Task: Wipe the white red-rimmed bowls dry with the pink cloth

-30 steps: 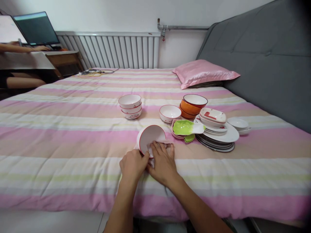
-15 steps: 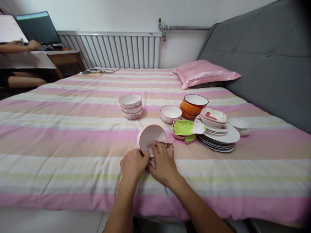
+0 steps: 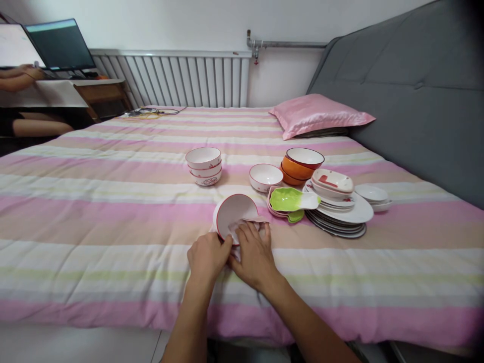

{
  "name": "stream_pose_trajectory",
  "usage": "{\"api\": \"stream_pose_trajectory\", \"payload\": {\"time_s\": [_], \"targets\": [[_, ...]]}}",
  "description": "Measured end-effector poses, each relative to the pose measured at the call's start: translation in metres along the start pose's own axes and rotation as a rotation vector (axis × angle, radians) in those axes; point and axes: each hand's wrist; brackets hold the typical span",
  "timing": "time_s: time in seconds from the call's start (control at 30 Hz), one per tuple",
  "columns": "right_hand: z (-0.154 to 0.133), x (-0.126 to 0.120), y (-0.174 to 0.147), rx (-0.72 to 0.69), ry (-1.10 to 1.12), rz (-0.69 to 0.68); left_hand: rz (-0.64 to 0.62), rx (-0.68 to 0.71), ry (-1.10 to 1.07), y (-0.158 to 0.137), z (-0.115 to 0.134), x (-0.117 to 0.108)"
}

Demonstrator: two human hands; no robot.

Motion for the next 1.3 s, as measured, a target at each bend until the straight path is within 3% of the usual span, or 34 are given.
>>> {"api": "stream_pose_trajectory", "payload": {"time_s": [0.3,0.57,0.67,0.9,1.3], "targets": [[0.002,0.003,-0.001,-0.004,-0.002,-0.015,0.071,0.019,-0.011,0.004,-0.002,-0.003],[0.002,0.003,-0.002,0.006,-0.012,-0.028,0.134,0.147,0.026,0.009,-0.015,-0.013],[0.002,0.003,-0.002,0.004,-0.015,-0.041,0.142,0.124,0.010,0.009,-0.015,-0.013],[0.002,0.006,0.000,0.018,-0.021,-0.063,0.015,0.010,0.018,0.004,-0.004,0.000],[0.002,0.005,-0.002,0.019,-0.005,-0.057,0.021,0.020,-0.017,0.006,-0.004,-0.002]]}}
Point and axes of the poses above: each hand's wrist, its own y-axis towards the middle knuckle, its own x-axis out of the palm, z = x × y, and after that the axes turned 10 degrees about -y, right-handed
